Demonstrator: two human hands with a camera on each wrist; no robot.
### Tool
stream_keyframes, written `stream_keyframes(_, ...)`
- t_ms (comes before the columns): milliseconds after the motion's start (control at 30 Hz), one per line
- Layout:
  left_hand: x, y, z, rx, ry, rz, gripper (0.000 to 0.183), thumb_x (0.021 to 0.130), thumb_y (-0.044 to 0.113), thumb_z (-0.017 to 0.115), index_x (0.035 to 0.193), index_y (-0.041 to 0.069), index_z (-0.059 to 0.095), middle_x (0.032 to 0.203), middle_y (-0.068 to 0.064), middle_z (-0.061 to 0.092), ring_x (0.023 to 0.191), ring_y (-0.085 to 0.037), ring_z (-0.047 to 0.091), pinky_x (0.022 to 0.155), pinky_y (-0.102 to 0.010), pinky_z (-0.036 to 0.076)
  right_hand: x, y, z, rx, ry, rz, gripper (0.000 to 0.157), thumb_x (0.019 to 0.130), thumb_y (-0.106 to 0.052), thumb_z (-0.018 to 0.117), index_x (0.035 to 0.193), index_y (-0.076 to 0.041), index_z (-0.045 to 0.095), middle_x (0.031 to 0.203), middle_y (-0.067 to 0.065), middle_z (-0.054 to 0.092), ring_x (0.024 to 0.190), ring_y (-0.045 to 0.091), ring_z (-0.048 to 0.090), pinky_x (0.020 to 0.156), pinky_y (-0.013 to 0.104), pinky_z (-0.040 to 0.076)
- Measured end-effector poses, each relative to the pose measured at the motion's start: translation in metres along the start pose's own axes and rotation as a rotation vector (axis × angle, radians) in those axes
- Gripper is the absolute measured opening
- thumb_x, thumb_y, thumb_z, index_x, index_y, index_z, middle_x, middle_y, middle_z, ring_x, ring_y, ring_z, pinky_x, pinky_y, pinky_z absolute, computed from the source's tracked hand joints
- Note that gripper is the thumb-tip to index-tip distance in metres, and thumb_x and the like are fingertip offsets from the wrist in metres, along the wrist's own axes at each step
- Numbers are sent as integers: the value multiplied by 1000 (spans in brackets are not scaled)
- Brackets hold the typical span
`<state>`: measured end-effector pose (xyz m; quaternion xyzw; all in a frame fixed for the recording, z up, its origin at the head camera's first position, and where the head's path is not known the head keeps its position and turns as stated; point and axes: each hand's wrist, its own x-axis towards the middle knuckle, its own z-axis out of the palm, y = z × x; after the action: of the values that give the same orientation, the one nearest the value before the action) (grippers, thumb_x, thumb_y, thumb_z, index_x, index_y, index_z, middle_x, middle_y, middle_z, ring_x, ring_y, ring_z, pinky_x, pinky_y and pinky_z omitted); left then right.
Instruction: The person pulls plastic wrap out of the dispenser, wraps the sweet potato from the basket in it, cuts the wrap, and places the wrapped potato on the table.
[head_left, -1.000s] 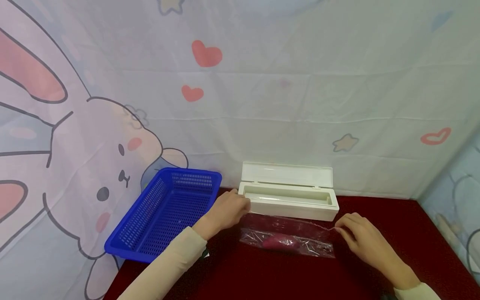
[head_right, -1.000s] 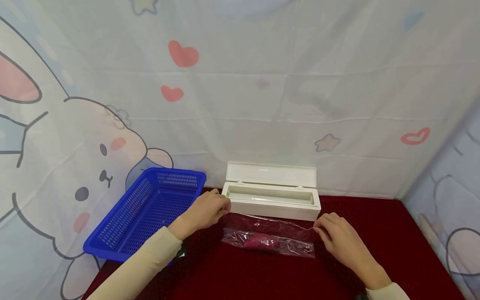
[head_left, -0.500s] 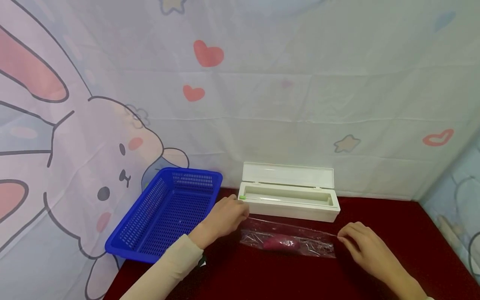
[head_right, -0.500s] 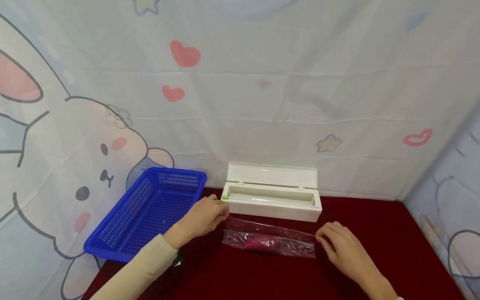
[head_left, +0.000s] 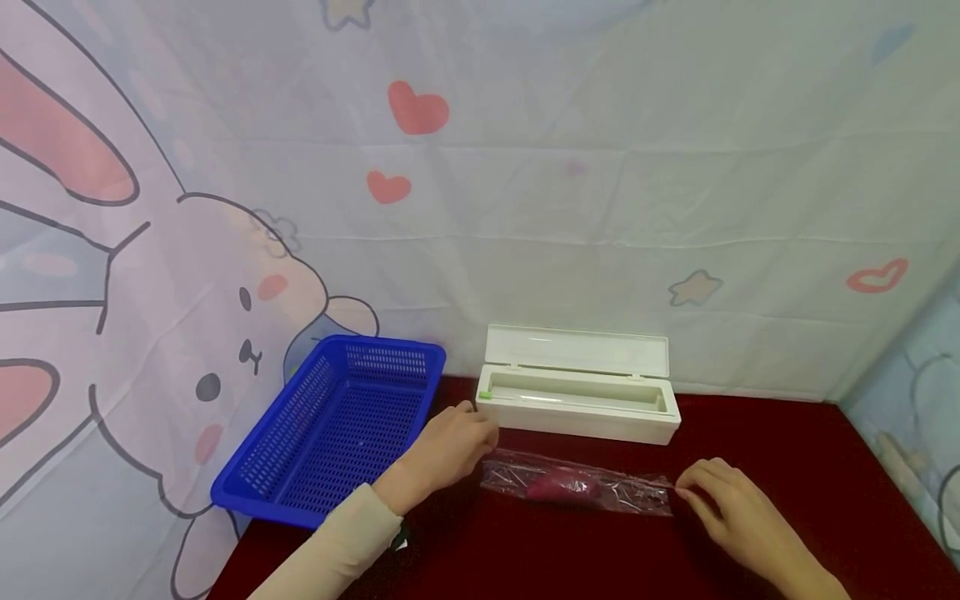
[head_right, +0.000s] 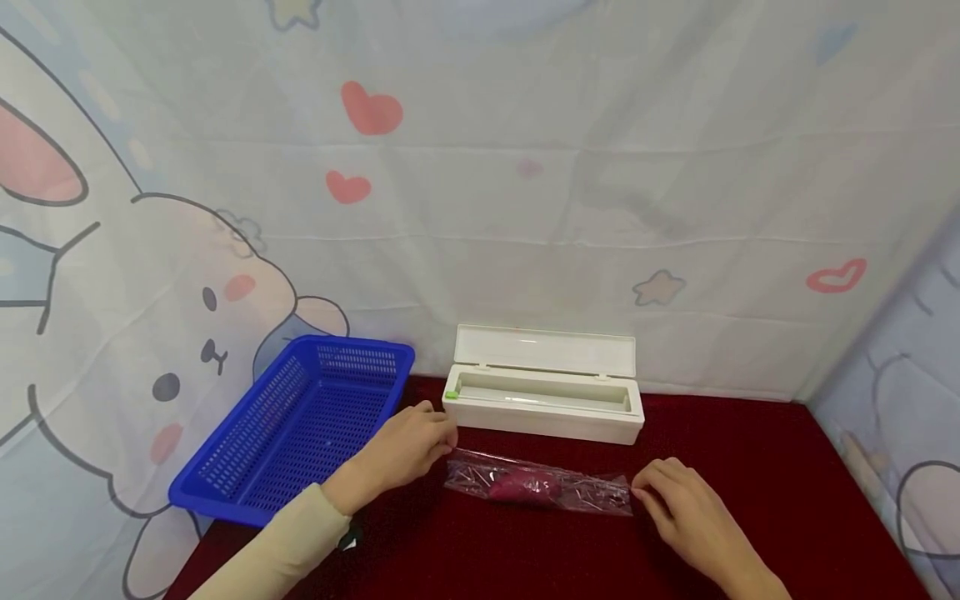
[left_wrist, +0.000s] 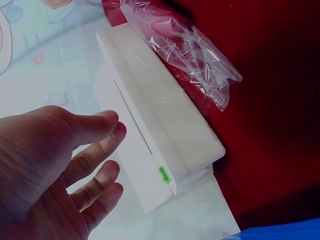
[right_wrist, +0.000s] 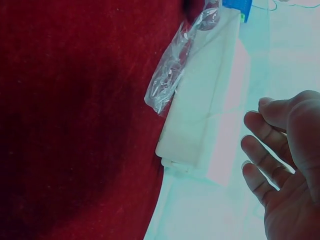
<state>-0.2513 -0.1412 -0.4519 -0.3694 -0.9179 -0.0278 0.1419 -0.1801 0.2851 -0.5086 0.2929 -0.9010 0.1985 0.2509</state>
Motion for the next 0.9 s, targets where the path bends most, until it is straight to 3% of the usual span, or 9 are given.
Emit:
stream_keyframes(167,-6,2,5,14,14,11,14,94,13,78,84,21,73,86,8,74,78,-17,58,68,-29,47,-7,-1,2,17,-30,25,34,83,-6,89,96,-32,70,94,-24,63,86,-4,54,76,10,43)
stream_keyframes(400,-11,7,9,26,6,21,11,93,14,80,86,22,77,87,7,76,77,-16,58,66,-27,46,-14,-2,9,22,-45,24,35,80,-5,90,94,-30,71,93,-24,62,85,-5,53,75,12,44)
stream_keyframes(600,-15,9,12,34,-18,17,8,92,16,81,90,22,79,90,7,77,79,-16,59,67,-27,47,-19,-5,12,9,-89,58,37,79,-4,91,94,-31,70,94,-26,61,87,-6,55,73,22,53)
stream_keyframes(733,-19,12,12,40,-19,19,9,91,15,82,87,22,77,87,7,76,77,-15,58,66,-26,46,-20,-8,11,22,-164,136,30,86,-9,88,94,-32,71,94,-27,61,87,-6,55,73,25,56)
stream_keyframes(900,-23,15,15,34,-31,20,13,90,12,82,84,22,74,83,7,74,75,-14,56,63,-24,42,-21,-11,10,39,-329,273,22,92,-16,83,97,-33,70,94,-24,61,85,-5,50,75,24,56)
